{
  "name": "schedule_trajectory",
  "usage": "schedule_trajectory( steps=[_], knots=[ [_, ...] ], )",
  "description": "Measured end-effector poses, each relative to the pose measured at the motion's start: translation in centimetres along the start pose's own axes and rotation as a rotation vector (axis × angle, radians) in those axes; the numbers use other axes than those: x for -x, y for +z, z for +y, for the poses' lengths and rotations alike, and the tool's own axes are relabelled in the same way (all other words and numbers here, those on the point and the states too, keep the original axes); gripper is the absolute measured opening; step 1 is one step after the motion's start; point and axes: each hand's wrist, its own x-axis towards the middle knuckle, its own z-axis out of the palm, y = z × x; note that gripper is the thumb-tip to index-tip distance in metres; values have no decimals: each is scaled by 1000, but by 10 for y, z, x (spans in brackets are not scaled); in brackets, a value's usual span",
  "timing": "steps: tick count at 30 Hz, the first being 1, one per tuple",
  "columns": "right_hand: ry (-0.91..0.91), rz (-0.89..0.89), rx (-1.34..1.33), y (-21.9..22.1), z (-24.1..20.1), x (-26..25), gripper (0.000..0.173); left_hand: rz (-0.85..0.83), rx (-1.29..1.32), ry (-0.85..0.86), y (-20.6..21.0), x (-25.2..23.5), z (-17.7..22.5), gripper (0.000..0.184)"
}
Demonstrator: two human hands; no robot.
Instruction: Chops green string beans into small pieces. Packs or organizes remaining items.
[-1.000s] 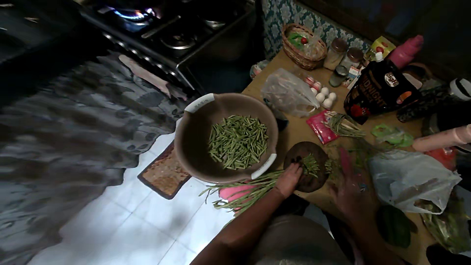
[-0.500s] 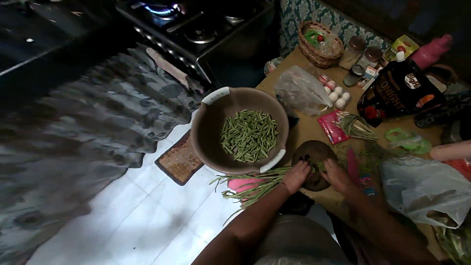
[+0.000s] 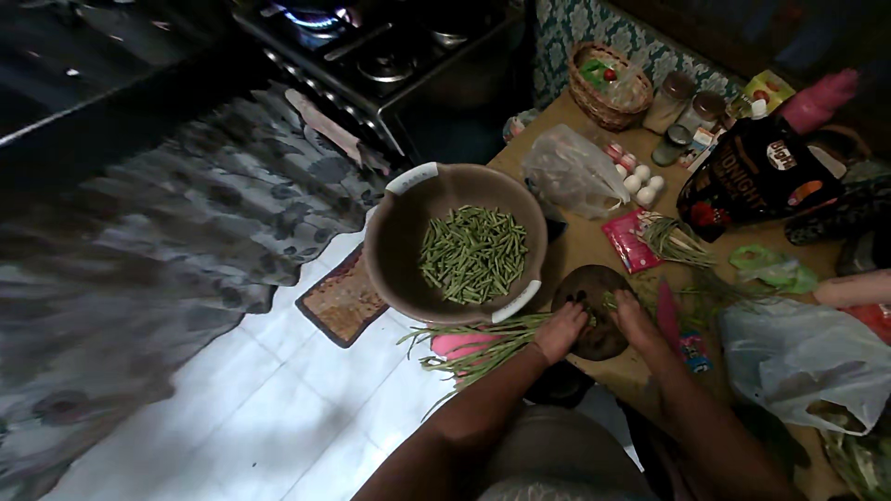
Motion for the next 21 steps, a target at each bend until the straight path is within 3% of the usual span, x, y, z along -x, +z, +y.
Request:
schedule_trajectory(
  steps=[6,9,11,14,18,20,21],
  knots=[
    [118,51,1,-1,29,0,56,-52,4,-10,-2,0,0,43],
    [169,236,-61,6,66,14,58,-47,9,2,-2,0,-2,43],
    [217,358,-215,-5,65,24,60,-43,11,5,-1,1,-4,44],
    [209,375,-306,-42,14,25,54,-44,28,10,-1,-1,-1,43],
    [-45,242,-541,-65,-102,8,43,0,41,32,2,2,-5,39],
    [-162,180,-547,-67,-148,-1,54,-8,52,28,-3,5,-2,37],
    [-224,150,-502,-66,-164,-6,70,-42,66,14,-10,7,2,36]
  ],
)
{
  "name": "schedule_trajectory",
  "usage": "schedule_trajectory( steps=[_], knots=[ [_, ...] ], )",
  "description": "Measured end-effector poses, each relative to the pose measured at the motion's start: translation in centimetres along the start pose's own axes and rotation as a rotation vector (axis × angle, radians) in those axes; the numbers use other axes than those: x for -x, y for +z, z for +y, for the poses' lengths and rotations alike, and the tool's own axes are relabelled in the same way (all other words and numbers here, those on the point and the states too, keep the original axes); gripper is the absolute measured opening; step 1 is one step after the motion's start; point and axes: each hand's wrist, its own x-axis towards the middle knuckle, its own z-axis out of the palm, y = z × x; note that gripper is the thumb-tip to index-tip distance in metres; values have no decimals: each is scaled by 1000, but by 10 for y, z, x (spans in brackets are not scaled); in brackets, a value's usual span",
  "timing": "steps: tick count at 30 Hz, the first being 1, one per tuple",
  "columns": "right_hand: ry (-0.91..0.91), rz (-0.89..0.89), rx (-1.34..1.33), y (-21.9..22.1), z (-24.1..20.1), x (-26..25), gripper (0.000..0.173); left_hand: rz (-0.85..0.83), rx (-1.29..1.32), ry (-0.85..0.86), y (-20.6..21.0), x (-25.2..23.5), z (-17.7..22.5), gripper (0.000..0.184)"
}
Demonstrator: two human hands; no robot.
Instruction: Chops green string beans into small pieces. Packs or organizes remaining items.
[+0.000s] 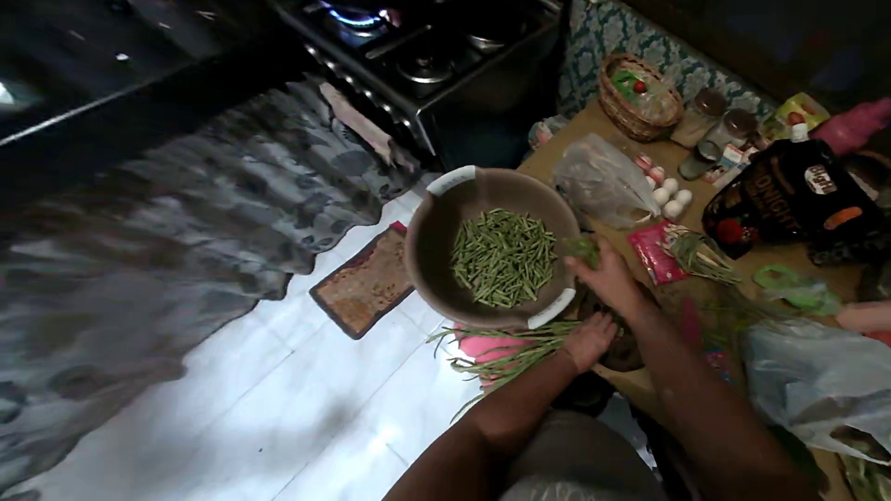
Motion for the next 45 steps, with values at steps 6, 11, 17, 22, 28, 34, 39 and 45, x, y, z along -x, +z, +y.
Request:
schedule_trajectory(
  steps=[6,11,17,22,28,34,39,45],
  knots=[
    [-207,-12,153,4,9,3,54,31,-15,2,-5,2,3,33],
    [-72,-148,295,-15,102,46,47,26,5,-53,7,-3,-6,42],
    [-255,-64,209,30,189,87,46,30,7,-91,3,-3,0,40],
    [-257,-7,250,38,196,87,41,3,35,-130,-10,4,5,57],
    [-418,54,385,39,210,81,43,-196,-256,-410,-24,34,-1,84],
    [-345,-53,427,23,211,83,48,-345,-356,-463,-18,17,25,45],
    [-284,-70,478,-5,222,84,45,-311,-422,-331,-13,-11,35,41],
    [-245,13,497,-15,236,73,46,-130,-345,-200,2,-30,14,74]
  ],
)
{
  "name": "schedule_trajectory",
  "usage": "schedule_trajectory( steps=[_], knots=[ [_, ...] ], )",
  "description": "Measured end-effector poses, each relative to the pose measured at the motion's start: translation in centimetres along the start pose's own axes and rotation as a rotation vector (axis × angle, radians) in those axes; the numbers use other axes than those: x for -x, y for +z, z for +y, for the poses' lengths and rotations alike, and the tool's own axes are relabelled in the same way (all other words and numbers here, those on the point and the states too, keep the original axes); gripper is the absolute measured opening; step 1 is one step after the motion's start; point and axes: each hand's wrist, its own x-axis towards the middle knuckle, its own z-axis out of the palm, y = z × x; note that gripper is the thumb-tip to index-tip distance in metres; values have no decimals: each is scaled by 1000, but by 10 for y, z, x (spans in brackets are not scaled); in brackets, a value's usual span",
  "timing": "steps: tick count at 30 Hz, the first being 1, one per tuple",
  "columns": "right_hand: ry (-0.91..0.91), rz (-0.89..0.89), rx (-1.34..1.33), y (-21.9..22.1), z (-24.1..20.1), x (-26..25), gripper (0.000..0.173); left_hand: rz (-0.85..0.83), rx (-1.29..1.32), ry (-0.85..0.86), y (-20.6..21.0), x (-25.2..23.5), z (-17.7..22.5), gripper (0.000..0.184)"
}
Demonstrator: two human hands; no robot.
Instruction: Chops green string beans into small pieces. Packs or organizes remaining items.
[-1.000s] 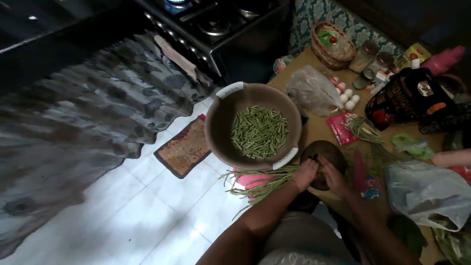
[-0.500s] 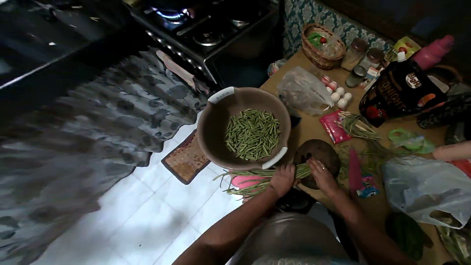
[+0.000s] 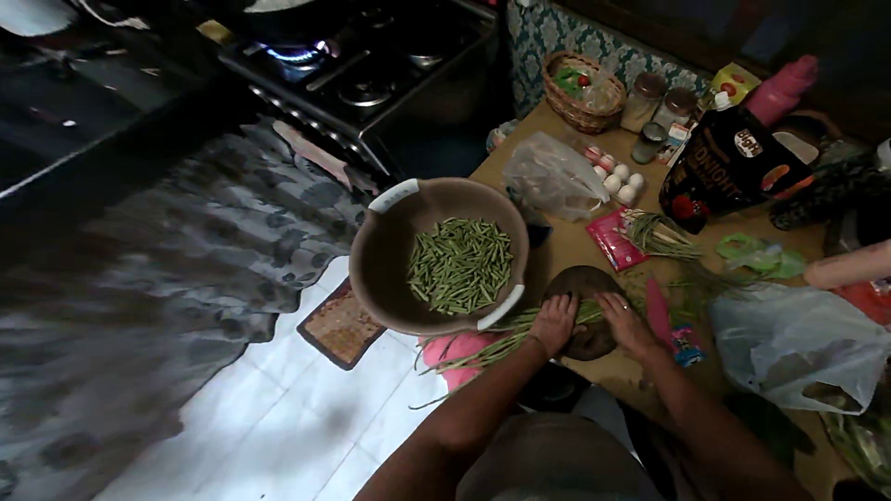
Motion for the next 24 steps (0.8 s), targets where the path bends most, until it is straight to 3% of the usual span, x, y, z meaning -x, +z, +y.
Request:
schedule_trajectory(
  steps=[2,7,11,15,18,24],
  knots=[
    [-5,22,14,4,0,1,47,74,-39,100,9,6,-9,78],
    [57,88,28,-3,-5,8,47,10,-106,120,12,9,-8,59],
    [522,234,55,-20,-21,58,50,-11,-109,120,10,7,-7,58],
    [845,36,1,-15,-33,105,61,-20,-108,117,7,8,-8,56],
    [920,-59,-40,-10,-35,111,53,-35,-99,111,5,10,-10,56],
    [998,251,-262,-23,-51,111,47,-64,-80,109,3,12,-14,55]
  ],
)
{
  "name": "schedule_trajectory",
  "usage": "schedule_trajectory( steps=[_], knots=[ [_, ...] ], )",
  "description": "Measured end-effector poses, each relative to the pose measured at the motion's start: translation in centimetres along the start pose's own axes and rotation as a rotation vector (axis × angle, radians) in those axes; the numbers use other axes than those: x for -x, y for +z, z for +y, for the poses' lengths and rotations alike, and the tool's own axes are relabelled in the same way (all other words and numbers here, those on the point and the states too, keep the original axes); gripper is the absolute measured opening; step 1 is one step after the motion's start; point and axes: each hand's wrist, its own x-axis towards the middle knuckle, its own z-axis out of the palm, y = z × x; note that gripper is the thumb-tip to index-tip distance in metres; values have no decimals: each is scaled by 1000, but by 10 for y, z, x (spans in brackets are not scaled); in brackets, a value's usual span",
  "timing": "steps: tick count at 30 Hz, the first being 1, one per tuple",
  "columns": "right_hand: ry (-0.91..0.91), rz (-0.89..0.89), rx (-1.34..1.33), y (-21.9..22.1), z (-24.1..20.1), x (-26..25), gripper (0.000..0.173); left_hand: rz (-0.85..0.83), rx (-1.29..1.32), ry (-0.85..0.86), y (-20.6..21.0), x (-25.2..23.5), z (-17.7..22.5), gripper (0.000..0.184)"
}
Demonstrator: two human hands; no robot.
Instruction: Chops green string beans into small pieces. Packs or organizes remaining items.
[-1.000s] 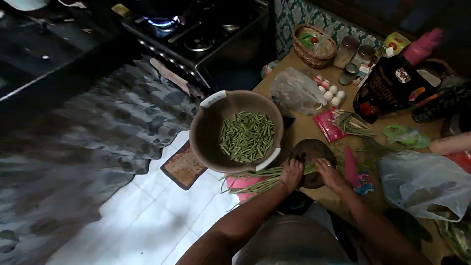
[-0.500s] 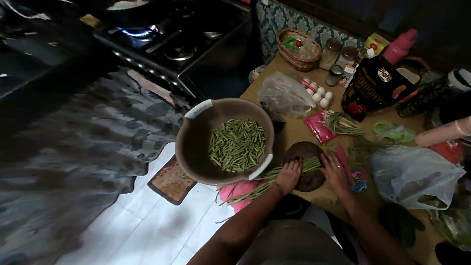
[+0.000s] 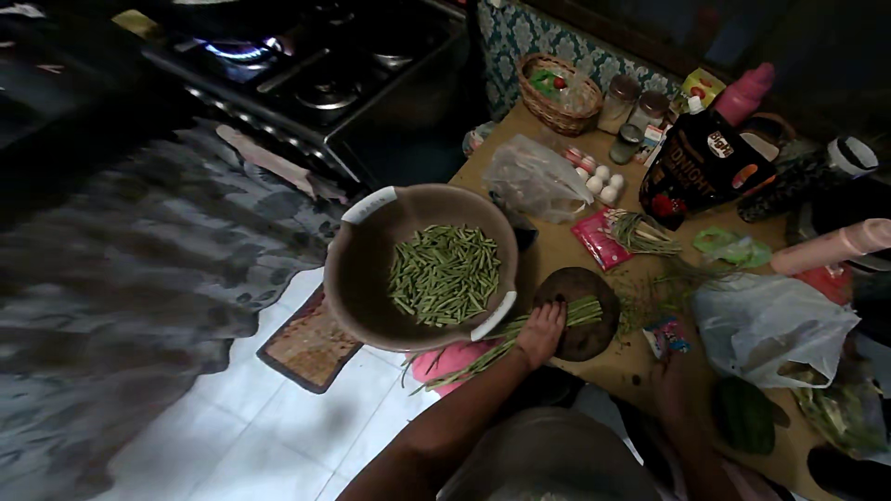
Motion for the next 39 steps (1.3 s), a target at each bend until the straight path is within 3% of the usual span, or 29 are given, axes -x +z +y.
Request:
schedule_trajectory(
  steps=[2,7,13,20,26,39],
  knots=[
    [-81,26,-31,-8,-11,16,43,2,2,4,-1,1,0,55],
    [-332,-166,50,-7,-40,58,43,20,-1,15,0,1,-1,56],
    [-181,-382,289,-10,-62,69,42,41,-25,14,2,2,0,55],
    [10,-476,424,-2,-80,67,45,33,-30,30,3,1,0,55],
    [-82,-600,428,-20,-102,60,50,2,0,26,-1,0,1,53],
    [28,-843,612,-41,-163,31,57,-22,-40,63,-4,-2,0,52]
  ],
)
